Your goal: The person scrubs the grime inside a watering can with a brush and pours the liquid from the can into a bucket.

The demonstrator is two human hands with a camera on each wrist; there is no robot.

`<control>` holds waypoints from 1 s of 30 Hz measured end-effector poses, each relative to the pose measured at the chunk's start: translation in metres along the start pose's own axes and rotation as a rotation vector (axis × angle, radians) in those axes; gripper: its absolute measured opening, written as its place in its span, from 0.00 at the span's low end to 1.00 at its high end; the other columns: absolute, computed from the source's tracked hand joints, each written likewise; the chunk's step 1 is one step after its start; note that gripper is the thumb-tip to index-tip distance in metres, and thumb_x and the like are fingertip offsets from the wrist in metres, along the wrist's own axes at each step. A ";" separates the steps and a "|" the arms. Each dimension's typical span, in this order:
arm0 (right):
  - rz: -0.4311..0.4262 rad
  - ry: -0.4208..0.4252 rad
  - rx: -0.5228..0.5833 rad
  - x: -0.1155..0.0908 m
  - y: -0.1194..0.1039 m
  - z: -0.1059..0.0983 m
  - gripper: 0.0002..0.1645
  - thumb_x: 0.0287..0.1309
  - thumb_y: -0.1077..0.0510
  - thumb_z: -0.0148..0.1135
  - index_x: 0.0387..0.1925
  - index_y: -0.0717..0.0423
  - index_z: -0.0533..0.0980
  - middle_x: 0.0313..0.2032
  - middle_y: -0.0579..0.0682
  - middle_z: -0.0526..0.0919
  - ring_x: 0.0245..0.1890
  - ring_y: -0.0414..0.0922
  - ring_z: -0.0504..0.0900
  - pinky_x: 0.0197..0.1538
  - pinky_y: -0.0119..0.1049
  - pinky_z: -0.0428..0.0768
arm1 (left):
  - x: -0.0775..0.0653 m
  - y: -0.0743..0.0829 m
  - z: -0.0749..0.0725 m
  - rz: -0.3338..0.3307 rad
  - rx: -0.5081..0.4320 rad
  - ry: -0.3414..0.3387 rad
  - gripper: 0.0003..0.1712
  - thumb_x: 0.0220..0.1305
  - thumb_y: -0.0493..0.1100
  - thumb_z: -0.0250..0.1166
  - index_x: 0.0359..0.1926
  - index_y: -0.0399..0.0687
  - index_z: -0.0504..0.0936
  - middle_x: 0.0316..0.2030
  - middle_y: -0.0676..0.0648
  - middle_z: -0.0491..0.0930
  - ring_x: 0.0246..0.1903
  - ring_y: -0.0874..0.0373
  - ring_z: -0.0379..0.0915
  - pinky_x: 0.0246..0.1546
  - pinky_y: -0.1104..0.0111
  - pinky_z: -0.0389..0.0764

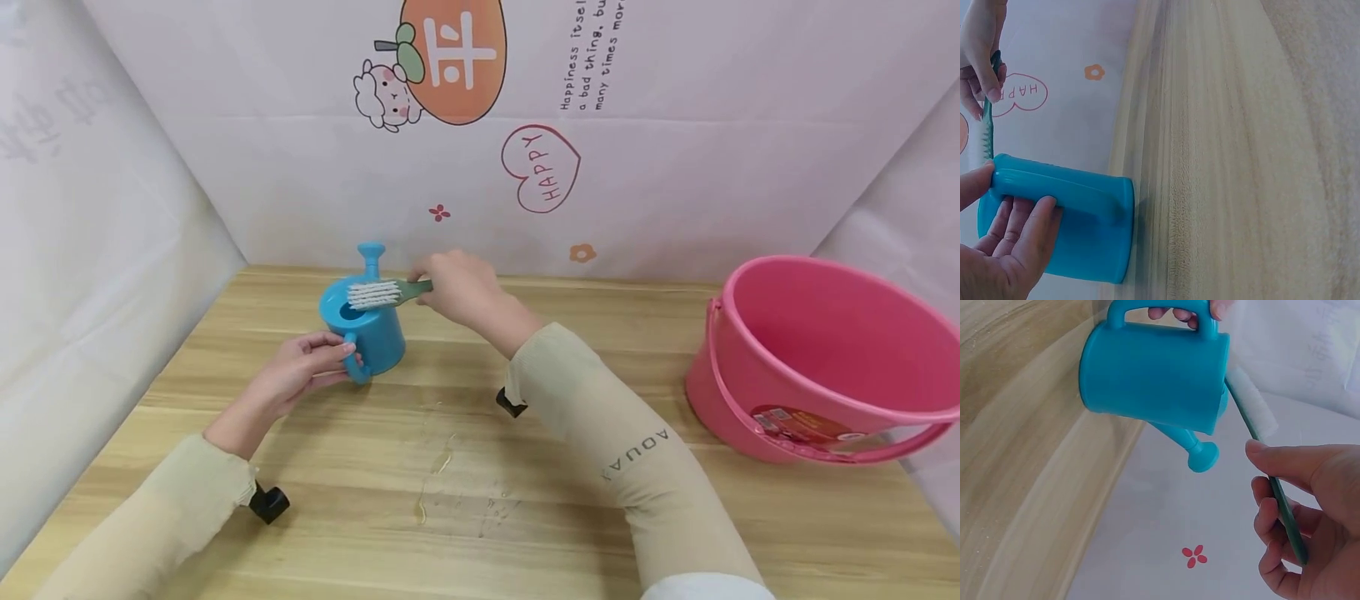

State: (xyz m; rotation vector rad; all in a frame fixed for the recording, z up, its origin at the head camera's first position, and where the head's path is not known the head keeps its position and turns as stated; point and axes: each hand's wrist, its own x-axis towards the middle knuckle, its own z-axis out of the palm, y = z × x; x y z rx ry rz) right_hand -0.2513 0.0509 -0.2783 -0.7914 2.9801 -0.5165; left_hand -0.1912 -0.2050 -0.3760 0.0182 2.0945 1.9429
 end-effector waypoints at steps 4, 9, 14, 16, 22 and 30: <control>0.001 -0.019 0.009 0.004 -0.003 -0.003 0.19 0.63 0.54 0.73 0.55 0.50 0.85 0.51 0.50 0.86 0.45 0.47 0.82 0.44 0.42 0.82 | 0.002 -0.001 0.000 0.004 -0.004 -0.016 0.16 0.76 0.42 0.61 0.52 0.31 0.73 0.46 0.44 0.81 0.46 0.58 0.82 0.58 0.54 0.79; -0.013 -0.047 0.058 0.007 -0.008 -0.007 0.19 0.64 0.57 0.72 0.56 0.53 0.85 0.50 0.52 0.87 0.45 0.48 0.83 0.50 0.43 0.82 | 0.003 -0.001 -0.001 0.005 -0.019 -0.018 0.13 0.76 0.40 0.61 0.50 0.33 0.73 0.43 0.46 0.80 0.44 0.60 0.82 0.57 0.55 0.79; -0.035 -0.061 0.178 0.007 -0.010 -0.010 0.16 0.64 0.63 0.71 0.53 0.57 0.85 0.48 0.55 0.88 0.45 0.49 0.84 0.52 0.42 0.82 | 0.003 -0.002 -0.002 -0.002 -0.019 -0.018 0.13 0.76 0.40 0.61 0.50 0.33 0.73 0.44 0.46 0.79 0.44 0.60 0.81 0.57 0.56 0.80; -0.042 -0.054 0.228 0.007 -0.010 -0.012 0.16 0.62 0.65 0.71 0.52 0.59 0.86 0.47 0.56 0.88 0.45 0.49 0.85 0.53 0.42 0.82 | 0.002 -0.002 -0.002 -0.002 -0.018 -0.018 0.13 0.76 0.40 0.61 0.50 0.33 0.73 0.44 0.46 0.79 0.44 0.61 0.81 0.56 0.57 0.81; -0.038 -0.026 0.303 0.006 -0.011 -0.016 0.16 0.60 0.65 0.73 0.51 0.59 0.86 0.44 0.56 0.88 0.45 0.50 0.85 0.52 0.43 0.82 | 0.001 -0.001 -0.003 0.019 -0.012 -0.028 0.11 0.76 0.39 0.60 0.49 0.33 0.73 0.43 0.46 0.80 0.44 0.61 0.82 0.54 0.59 0.82; -0.025 0.038 0.426 0.007 -0.007 -0.013 0.21 0.59 0.66 0.74 0.54 0.58 0.83 0.44 0.55 0.86 0.47 0.50 0.83 0.52 0.43 0.82 | 0.001 -0.003 -0.004 0.033 0.005 -0.045 0.13 0.76 0.39 0.60 0.51 0.32 0.72 0.43 0.46 0.81 0.45 0.60 0.82 0.58 0.54 0.79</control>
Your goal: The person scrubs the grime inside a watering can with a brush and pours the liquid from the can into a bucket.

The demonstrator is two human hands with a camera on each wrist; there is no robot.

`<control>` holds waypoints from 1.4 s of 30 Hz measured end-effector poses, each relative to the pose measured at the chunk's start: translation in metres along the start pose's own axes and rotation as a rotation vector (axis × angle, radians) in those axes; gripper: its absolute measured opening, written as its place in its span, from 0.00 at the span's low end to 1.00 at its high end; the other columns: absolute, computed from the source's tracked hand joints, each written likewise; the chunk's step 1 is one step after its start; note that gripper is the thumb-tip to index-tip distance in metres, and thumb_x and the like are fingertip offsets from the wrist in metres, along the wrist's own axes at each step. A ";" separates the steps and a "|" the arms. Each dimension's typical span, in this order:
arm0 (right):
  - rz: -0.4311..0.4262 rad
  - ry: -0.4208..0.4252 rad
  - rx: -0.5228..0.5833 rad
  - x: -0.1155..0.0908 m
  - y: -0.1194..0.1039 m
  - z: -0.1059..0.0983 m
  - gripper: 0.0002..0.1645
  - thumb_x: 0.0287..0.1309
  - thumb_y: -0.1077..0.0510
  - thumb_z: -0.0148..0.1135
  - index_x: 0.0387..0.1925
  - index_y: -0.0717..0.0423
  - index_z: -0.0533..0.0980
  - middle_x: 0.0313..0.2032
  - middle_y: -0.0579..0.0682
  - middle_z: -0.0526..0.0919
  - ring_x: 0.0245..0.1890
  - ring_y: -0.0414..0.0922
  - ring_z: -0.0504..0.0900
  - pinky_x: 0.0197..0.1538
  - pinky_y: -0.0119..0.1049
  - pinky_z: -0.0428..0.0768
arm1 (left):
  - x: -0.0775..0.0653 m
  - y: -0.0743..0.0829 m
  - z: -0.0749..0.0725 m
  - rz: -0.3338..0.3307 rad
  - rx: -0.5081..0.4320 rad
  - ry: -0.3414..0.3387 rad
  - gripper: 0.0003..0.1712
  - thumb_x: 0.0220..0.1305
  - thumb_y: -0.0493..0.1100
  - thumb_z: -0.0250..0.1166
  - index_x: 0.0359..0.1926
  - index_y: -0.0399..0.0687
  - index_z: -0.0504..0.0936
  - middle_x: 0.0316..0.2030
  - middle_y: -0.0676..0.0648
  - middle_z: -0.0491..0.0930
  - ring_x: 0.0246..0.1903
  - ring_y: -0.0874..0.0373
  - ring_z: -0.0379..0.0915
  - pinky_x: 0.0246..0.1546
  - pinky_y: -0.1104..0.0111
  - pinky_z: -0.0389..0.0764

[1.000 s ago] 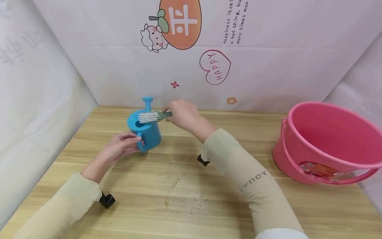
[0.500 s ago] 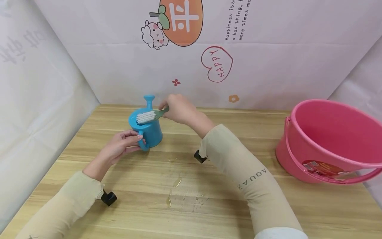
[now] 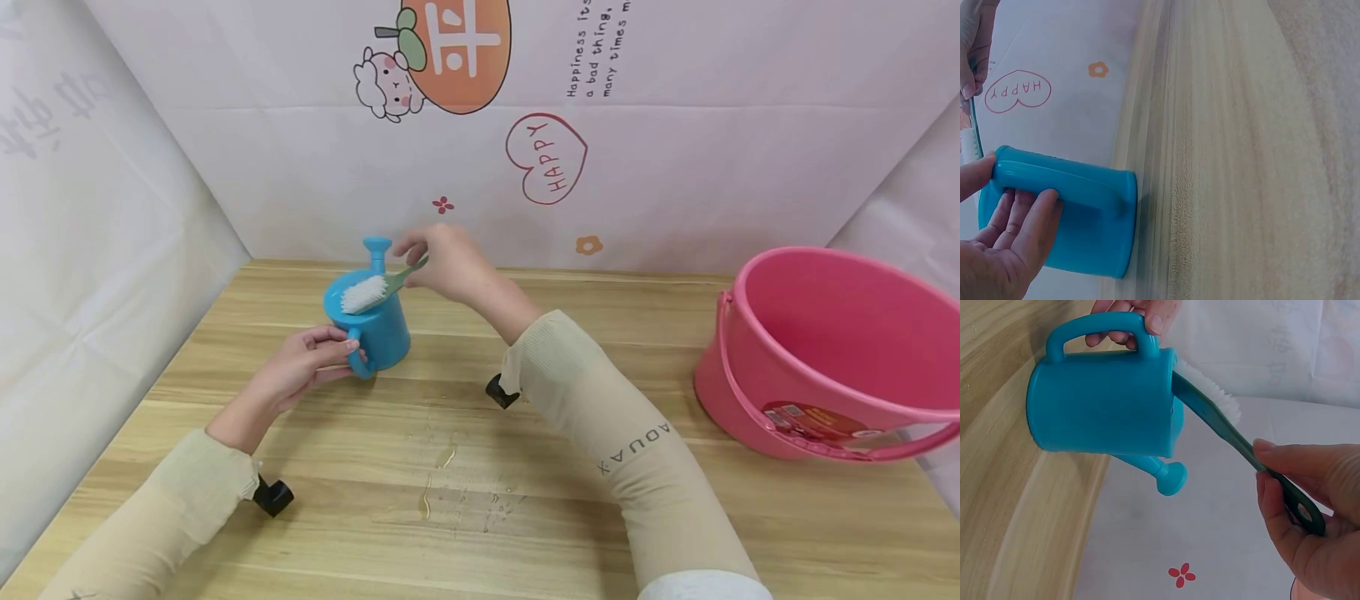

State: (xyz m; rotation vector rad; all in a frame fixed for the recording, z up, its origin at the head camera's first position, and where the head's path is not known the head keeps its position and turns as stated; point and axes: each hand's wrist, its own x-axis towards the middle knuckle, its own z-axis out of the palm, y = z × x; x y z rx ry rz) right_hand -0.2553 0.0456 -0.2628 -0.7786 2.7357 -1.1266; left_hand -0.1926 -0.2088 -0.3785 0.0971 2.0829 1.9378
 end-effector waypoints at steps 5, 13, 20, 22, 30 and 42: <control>-0.019 0.094 0.075 0.002 0.001 0.000 0.25 0.57 0.67 0.75 0.57 0.58 0.81 0.43 0.56 0.85 0.45 0.51 0.82 0.53 0.42 0.81 | -0.001 -0.001 -0.001 0.006 0.006 -0.012 0.13 0.76 0.38 0.59 0.51 0.31 0.73 0.43 0.47 0.82 0.45 0.60 0.82 0.59 0.49 0.77; -0.037 0.201 0.222 0.004 0.001 0.001 0.36 0.57 0.68 0.74 0.67 0.57 0.73 0.47 0.56 0.85 0.48 0.51 0.82 0.54 0.41 0.81 | -0.001 0.000 -0.002 0.004 0.039 -0.030 0.14 0.76 0.40 0.60 0.50 0.30 0.74 0.46 0.43 0.81 0.47 0.56 0.81 0.59 0.48 0.76; -0.033 0.199 0.308 0.003 -0.001 0.001 0.38 0.59 0.70 0.72 0.69 0.57 0.69 0.48 0.57 0.85 0.49 0.51 0.83 0.54 0.40 0.82 | 0.001 0.000 -0.002 0.009 0.058 -0.068 0.15 0.75 0.39 0.60 0.52 0.29 0.74 0.46 0.42 0.80 0.47 0.56 0.81 0.59 0.47 0.77; -0.040 0.196 0.314 0.002 -0.002 0.001 0.36 0.61 0.69 0.70 0.68 0.57 0.69 0.48 0.57 0.85 0.47 0.51 0.83 0.52 0.39 0.82 | 0.001 0.000 -0.002 0.010 0.054 -0.080 0.13 0.75 0.39 0.60 0.51 0.30 0.74 0.45 0.43 0.81 0.47 0.56 0.81 0.59 0.46 0.76; -0.130 0.216 0.309 -0.001 -0.002 0.004 0.29 0.68 0.68 0.62 0.69 0.60 0.68 0.48 0.59 0.81 0.38 0.51 0.74 0.41 0.34 0.74 | 0.002 -0.001 -0.001 0.027 0.080 -0.116 0.13 0.74 0.38 0.62 0.49 0.30 0.77 0.42 0.44 0.85 0.46 0.54 0.83 0.57 0.48 0.79; -0.239 0.220 0.326 -0.010 -0.006 0.002 0.27 0.71 0.71 0.54 0.69 0.62 0.67 0.48 0.57 0.79 0.40 0.50 0.76 0.42 0.34 0.75 | 0.001 -0.001 0.002 0.047 0.119 -0.159 0.13 0.73 0.38 0.63 0.49 0.31 0.78 0.41 0.43 0.86 0.46 0.52 0.83 0.54 0.47 0.81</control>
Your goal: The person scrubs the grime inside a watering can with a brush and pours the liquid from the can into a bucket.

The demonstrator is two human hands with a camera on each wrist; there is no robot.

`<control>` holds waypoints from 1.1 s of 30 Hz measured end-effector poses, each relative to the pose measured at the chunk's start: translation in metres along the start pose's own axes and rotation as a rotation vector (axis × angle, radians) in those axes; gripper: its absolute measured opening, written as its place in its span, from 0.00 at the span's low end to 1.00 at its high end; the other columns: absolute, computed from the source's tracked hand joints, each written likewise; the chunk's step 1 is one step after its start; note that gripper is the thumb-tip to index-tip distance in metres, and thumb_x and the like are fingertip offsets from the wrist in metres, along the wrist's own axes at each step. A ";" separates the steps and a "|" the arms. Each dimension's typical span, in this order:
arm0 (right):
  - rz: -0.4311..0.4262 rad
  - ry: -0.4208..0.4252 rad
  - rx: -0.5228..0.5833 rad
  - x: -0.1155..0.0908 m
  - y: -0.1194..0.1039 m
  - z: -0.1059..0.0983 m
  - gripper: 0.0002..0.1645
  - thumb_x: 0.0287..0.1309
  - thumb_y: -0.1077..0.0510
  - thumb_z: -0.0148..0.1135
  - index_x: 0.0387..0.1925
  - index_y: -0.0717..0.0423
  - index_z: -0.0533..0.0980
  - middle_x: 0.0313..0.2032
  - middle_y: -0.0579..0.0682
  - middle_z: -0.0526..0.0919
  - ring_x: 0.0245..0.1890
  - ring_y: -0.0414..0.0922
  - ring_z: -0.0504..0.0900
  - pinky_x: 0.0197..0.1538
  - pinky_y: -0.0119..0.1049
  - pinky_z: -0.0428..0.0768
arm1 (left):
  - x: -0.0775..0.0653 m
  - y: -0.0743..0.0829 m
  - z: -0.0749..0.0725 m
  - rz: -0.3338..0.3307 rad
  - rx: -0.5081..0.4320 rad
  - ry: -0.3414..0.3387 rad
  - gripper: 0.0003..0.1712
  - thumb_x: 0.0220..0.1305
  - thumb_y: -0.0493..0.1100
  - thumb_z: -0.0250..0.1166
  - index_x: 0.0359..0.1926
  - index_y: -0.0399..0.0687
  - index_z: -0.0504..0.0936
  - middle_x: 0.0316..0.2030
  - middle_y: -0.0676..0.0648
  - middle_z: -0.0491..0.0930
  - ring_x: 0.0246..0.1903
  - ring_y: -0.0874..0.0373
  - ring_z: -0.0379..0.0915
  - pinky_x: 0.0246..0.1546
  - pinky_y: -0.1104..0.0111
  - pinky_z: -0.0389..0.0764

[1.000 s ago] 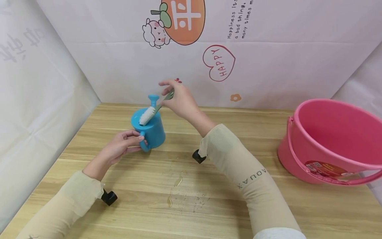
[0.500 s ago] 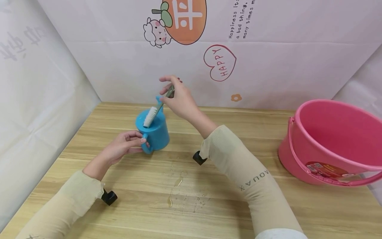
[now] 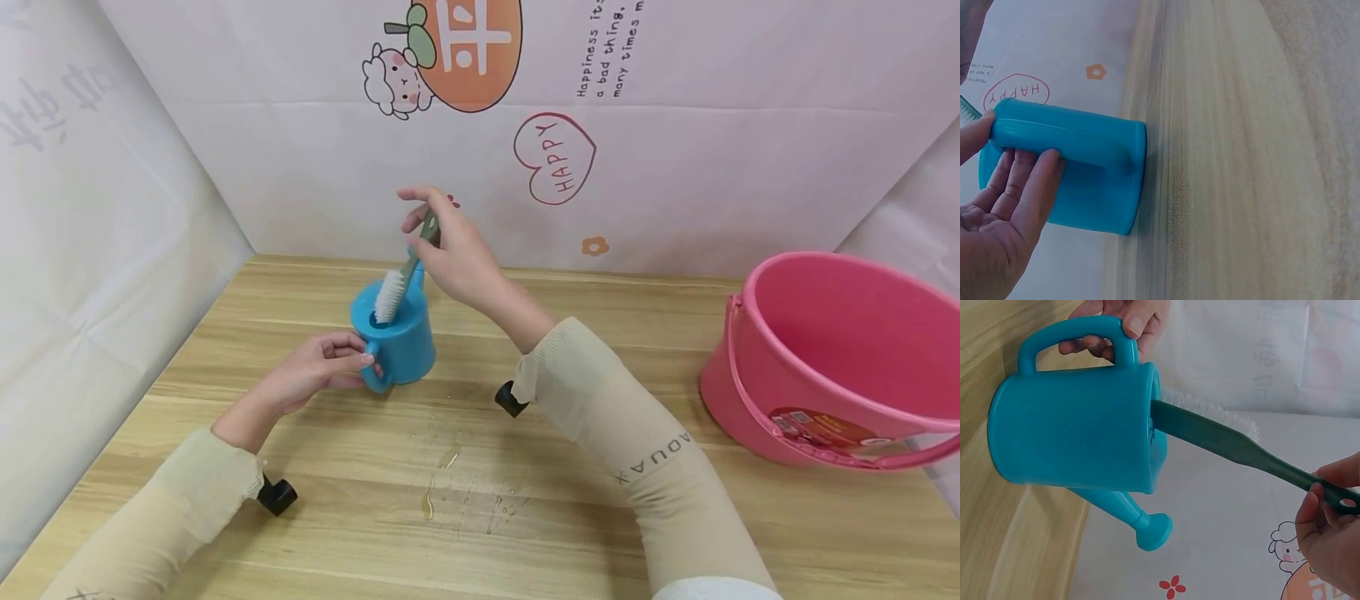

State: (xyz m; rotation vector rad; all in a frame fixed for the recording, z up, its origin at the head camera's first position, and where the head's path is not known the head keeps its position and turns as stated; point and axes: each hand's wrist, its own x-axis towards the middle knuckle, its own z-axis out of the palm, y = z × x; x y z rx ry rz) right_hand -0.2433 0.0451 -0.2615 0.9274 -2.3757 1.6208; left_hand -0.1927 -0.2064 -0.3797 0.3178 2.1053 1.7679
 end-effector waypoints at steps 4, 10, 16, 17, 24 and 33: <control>-0.057 -0.013 -0.066 0.000 -0.001 0.000 0.25 0.73 0.71 0.51 0.69 0.62 0.68 0.47 0.56 0.80 0.40 0.49 0.75 0.42 0.35 0.74 | 0.001 0.001 0.002 -0.003 0.007 -0.026 0.13 0.73 0.37 0.63 0.51 0.29 0.77 0.43 0.42 0.85 0.46 0.51 0.83 0.53 0.49 0.82; -0.166 -0.051 -0.186 -0.002 -0.005 0.001 0.24 0.74 0.73 0.48 0.68 0.62 0.67 0.45 0.56 0.81 0.36 0.49 0.75 0.42 0.39 0.74 | 0.003 0.002 0.007 0.008 0.025 -0.087 0.16 0.72 0.38 0.63 0.52 0.28 0.76 0.44 0.41 0.82 0.45 0.51 0.82 0.52 0.49 0.82; -0.215 -0.103 -0.252 -0.003 -0.013 -0.001 0.24 0.73 0.75 0.46 0.66 0.64 0.68 0.41 0.55 0.80 0.37 0.50 0.76 0.43 0.40 0.75 | 0.004 0.005 0.013 0.002 -0.007 -0.128 0.13 0.72 0.36 0.62 0.50 0.29 0.76 0.42 0.42 0.80 0.43 0.53 0.81 0.51 0.50 0.83; -0.216 -0.116 -0.260 -0.003 -0.015 -0.001 0.24 0.72 0.75 0.46 0.66 0.64 0.68 0.41 0.55 0.79 0.38 0.50 0.76 0.44 0.40 0.75 | 0.005 0.006 0.014 0.001 -0.010 -0.133 0.13 0.72 0.36 0.62 0.49 0.29 0.76 0.41 0.43 0.80 0.43 0.53 0.81 0.51 0.50 0.83; -0.218 -0.182 -0.338 -0.003 -0.023 -0.003 0.25 0.72 0.75 0.45 0.66 0.63 0.68 0.41 0.54 0.78 0.40 0.51 0.76 0.47 0.40 0.76 | 0.005 0.008 0.016 -0.002 -0.011 -0.154 0.12 0.73 0.37 0.62 0.48 0.30 0.76 0.40 0.42 0.80 0.42 0.53 0.81 0.51 0.50 0.83; -0.251 -0.210 -0.336 -0.007 -0.028 0.003 0.30 0.72 0.73 0.49 0.71 0.63 0.57 0.48 0.54 0.81 0.25 0.46 0.70 0.33 0.35 0.70 | 0.003 0.009 0.016 -0.014 -0.018 -0.163 0.10 0.73 0.37 0.62 0.48 0.33 0.75 0.39 0.44 0.80 0.41 0.55 0.81 0.52 0.50 0.82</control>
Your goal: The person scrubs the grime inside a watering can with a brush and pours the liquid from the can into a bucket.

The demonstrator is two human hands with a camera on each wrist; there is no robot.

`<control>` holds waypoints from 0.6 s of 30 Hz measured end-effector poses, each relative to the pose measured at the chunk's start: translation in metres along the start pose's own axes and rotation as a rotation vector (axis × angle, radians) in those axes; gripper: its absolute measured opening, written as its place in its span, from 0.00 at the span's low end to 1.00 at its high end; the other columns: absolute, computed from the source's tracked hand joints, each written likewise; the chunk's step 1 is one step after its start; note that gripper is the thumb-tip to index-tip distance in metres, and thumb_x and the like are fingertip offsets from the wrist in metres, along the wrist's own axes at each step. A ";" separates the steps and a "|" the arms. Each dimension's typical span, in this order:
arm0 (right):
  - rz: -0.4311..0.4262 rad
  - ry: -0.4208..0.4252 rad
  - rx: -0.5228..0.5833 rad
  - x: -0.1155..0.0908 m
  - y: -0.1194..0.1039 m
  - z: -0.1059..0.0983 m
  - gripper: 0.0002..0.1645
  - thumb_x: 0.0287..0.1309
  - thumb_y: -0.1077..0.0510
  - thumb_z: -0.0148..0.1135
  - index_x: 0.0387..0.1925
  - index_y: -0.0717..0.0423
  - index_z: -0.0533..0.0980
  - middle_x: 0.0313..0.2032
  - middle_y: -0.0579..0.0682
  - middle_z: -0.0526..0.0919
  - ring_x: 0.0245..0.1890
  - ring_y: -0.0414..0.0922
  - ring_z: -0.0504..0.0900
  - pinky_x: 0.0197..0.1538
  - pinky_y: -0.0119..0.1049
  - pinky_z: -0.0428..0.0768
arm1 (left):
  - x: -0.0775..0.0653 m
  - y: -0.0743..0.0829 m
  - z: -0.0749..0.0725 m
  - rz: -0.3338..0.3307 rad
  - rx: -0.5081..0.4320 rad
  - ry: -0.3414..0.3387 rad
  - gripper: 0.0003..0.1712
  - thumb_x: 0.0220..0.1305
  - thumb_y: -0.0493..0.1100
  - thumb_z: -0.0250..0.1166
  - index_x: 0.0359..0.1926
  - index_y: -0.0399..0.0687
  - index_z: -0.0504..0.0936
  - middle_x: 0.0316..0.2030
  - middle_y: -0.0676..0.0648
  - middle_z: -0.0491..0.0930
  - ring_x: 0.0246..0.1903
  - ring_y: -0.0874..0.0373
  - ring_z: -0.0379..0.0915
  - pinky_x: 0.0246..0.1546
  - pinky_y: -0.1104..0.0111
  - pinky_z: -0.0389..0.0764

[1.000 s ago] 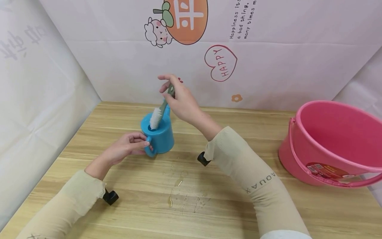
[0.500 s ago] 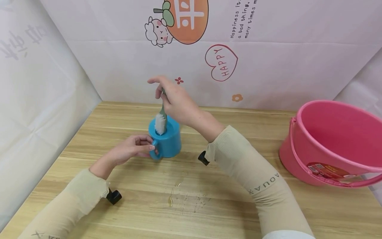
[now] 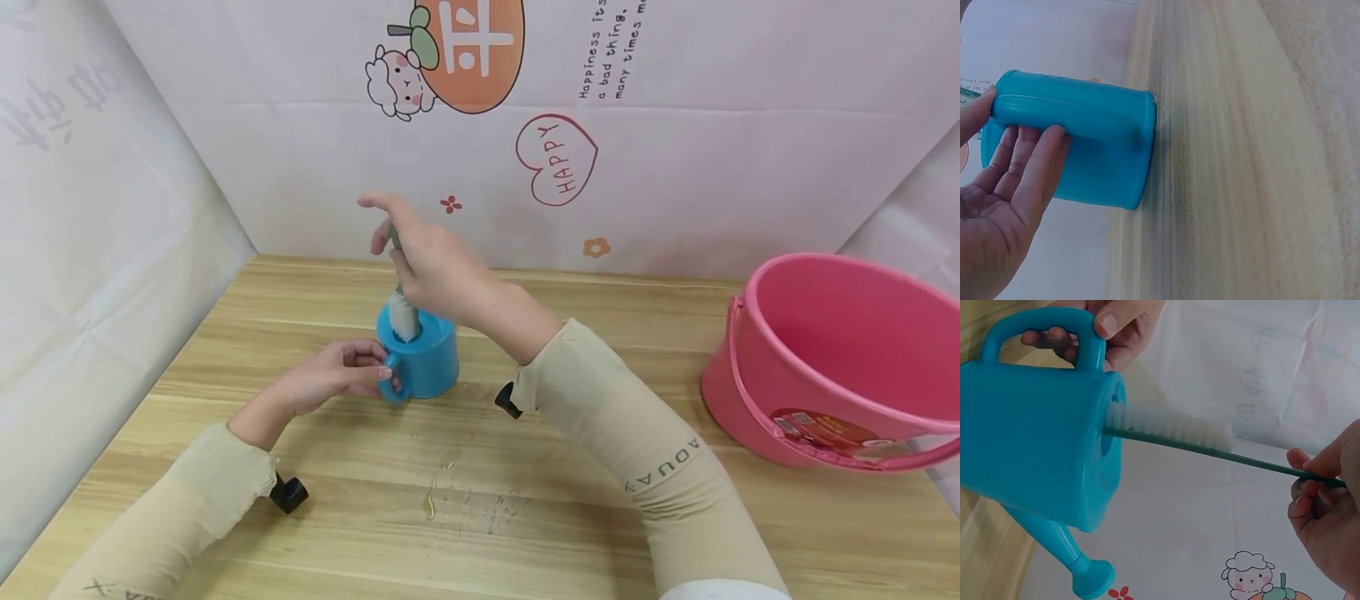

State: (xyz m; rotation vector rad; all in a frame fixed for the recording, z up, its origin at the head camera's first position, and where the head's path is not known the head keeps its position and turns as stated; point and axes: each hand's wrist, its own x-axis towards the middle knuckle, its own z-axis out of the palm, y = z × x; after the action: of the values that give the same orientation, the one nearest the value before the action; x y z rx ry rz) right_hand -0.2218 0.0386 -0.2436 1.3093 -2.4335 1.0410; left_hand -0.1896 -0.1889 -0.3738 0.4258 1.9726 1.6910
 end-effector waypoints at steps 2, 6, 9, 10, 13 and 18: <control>-0.003 0.010 0.048 -0.001 0.001 0.002 0.28 0.73 0.72 0.50 0.71 0.63 0.58 0.50 0.53 0.83 0.21 0.47 0.67 0.31 0.36 0.67 | 0.000 0.000 0.000 -0.001 0.001 0.000 0.10 0.73 0.37 0.61 0.48 0.33 0.75 0.39 0.45 0.80 0.41 0.55 0.81 0.53 0.49 0.82; 0.038 -0.004 0.115 -0.002 0.002 0.004 0.19 0.76 0.67 0.51 0.64 0.64 0.66 0.49 0.54 0.86 0.34 0.46 0.83 0.40 0.35 0.77 | 0.000 0.000 0.000 -0.004 0.004 0.003 0.10 0.73 0.37 0.61 0.48 0.33 0.75 0.38 0.45 0.80 0.40 0.56 0.81 0.53 0.49 0.82; 0.082 -0.012 0.080 -0.002 0.002 0.005 0.15 0.77 0.64 0.52 0.60 0.64 0.71 0.51 0.55 0.85 0.49 0.48 0.83 0.51 0.39 0.80 | 0.000 0.000 0.001 -0.005 0.006 0.004 0.10 0.73 0.37 0.61 0.48 0.33 0.75 0.38 0.45 0.80 0.40 0.56 0.81 0.53 0.49 0.82; 0.099 -0.005 0.056 -0.002 0.002 0.005 0.14 0.77 0.63 0.52 0.59 0.64 0.71 0.51 0.56 0.84 0.48 0.48 0.83 0.51 0.39 0.80 | 0.000 0.000 0.001 -0.005 0.006 0.004 0.10 0.73 0.37 0.61 0.48 0.33 0.75 0.38 0.45 0.80 0.40 0.56 0.81 0.53 0.49 0.82; 0.162 0.032 -0.027 -0.003 0.001 0.001 0.15 0.76 0.61 0.56 0.58 0.62 0.73 0.45 0.56 0.84 0.39 0.48 0.81 0.44 0.40 0.80 | 0.000 0.000 0.001 0.000 0.008 0.002 0.10 0.73 0.37 0.62 0.48 0.32 0.75 0.38 0.45 0.81 0.40 0.55 0.82 0.52 0.48 0.82; 0.281 0.053 -0.041 -0.005 -0.002 -0.006 0.13 0.74 0.60 0.60 0.56 0.59 0.76 0.39 0.54 0.86 0.31 0.47 0.83 0.34 0.39 0.80 | 0.001 0.000 0.001 0.002 0.014 0.003 0.11 0.73 0.37 0.61 0.49 0.31 0.75 0.40 0.44 0.81 0.42 0.54 0.82 0.52 0.49 0.83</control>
State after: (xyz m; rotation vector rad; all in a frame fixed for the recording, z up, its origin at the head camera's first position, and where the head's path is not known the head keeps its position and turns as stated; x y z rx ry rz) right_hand -0.2184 0.0450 -0.2408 0.9327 -2.6356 1.0662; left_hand -0.1895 -0.1876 -0.3738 0.4307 1.9876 1.6809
